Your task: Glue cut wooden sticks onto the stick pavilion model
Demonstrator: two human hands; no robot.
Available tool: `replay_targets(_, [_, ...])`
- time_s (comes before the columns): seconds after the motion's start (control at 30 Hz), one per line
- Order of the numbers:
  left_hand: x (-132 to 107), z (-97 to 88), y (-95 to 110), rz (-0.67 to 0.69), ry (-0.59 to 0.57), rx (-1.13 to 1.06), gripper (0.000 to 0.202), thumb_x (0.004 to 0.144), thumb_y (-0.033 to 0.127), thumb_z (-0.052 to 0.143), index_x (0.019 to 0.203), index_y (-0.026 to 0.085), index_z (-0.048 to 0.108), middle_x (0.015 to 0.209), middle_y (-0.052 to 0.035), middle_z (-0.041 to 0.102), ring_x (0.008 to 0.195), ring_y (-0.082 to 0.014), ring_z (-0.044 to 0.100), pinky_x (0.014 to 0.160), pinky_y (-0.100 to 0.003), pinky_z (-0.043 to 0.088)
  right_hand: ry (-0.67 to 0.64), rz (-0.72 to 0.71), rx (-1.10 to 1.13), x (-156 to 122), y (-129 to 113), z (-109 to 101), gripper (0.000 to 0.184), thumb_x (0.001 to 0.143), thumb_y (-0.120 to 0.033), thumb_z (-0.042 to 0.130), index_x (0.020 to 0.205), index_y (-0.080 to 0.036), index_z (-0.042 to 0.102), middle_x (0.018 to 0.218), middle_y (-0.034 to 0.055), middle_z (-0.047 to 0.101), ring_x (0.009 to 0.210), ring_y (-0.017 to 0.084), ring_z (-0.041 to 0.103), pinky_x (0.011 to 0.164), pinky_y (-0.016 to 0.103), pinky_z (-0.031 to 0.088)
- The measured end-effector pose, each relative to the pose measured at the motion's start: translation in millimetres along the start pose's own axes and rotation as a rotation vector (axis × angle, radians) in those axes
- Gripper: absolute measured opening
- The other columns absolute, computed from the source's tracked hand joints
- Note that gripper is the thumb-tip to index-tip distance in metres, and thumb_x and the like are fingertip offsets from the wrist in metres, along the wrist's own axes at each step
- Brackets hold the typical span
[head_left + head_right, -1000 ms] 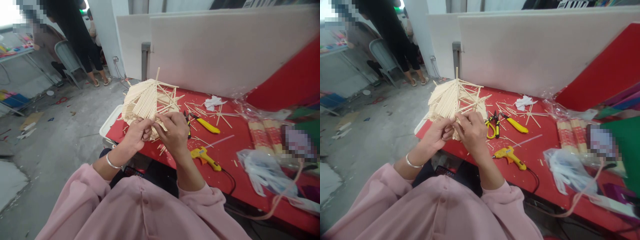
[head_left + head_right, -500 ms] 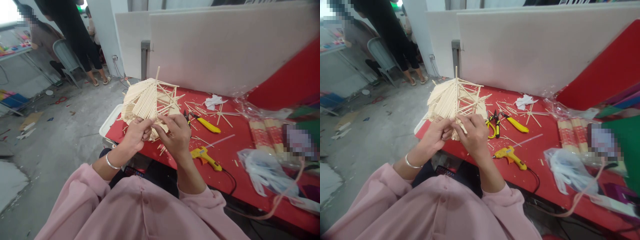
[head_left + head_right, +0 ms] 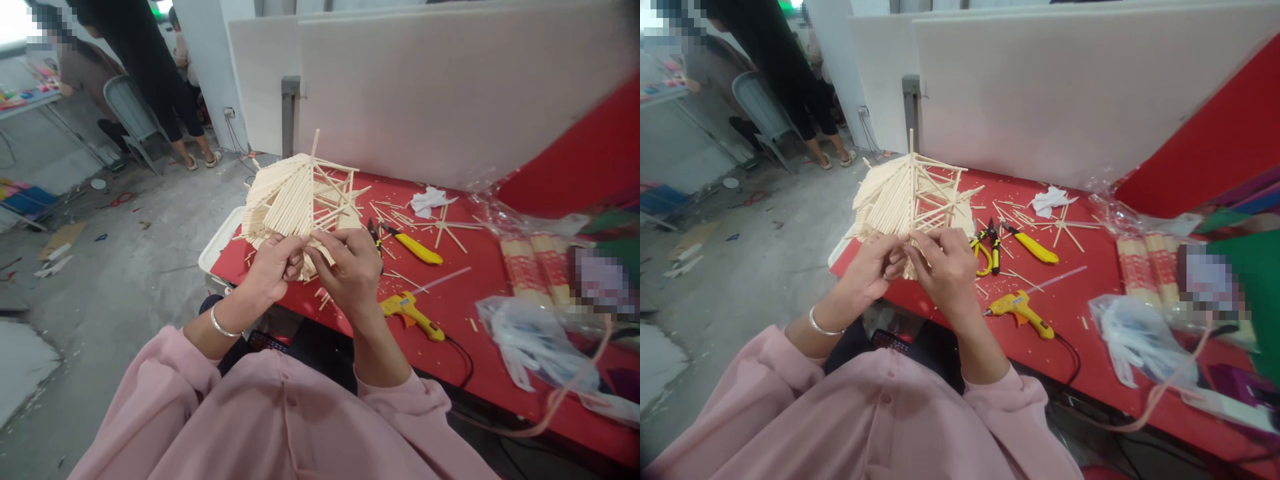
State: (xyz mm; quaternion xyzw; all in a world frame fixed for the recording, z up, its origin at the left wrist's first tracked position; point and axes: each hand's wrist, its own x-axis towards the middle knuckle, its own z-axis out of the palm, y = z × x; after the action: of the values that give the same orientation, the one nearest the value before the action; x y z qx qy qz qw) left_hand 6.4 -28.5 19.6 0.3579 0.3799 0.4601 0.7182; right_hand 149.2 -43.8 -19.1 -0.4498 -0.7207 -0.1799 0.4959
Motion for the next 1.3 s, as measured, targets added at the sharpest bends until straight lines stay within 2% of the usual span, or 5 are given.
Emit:
replay_targets(0.23, [1.0, -2.9, -0.4, -0.06, 0.018, -0.047, 0.04, 0.073, 0.037, 0.074, 0.051, 0.017, 0.047, 0.046, 0.0044, 0.044, 0.036, -0.0037, 0.037, 0.038, -0.019, 0.025, -0.006, 0.001, 0.023, -1.4, 0.1, 0.3, 0.027, 0.091, -0.028, 0.068, 0.119, -0.027, 0.069, 0.089, 0.0045, 0.066, 0.082, 0.018, 0.057, 0.076, 0.033, 0.047])
replay_targets(0.8, [-0.3, -2.5, 0.0, -0.018, -0.011, 0.001, 0.04, 0.067, 0.03, 0.076, 0.045, 0.017, 0.046, 0.041, 0.0061, 0.039, 0.034, -0.0024, 0.036, 0.037, -0.017, 0.019, -0.005, -0.002, 0.027, -3.1, -0.3, 0.1, 0.027, 0.091, -0.026, 0.067, 0.118, -0.027, 0.07, 0.089, 0.0045, 0.066, 0.083, 0.018, 0.058, 0.075, 0.033, 0.047])
replay_targets(1.3, [-1.5, -1.4, -2.1, 0.013, 0.029, 0.034, 0.039, 0.067, 0.028, 0.075, 0.045, 0.017, 0.045, 0.04, 0.0069, 0.039, 0.033, -0.002, 0.035, 0.036, -0.018, 0.019, 0.022, -0.027, 0.012, -3.2, -1.9, 2.1, 0.026, 0.091, -0.024, 0.067, 0.116, -0.023, 0.069, 0.088, 0.0051, 0.066, 0.082, 0.018, 0.057, 0.074, 0.032, 0.047])
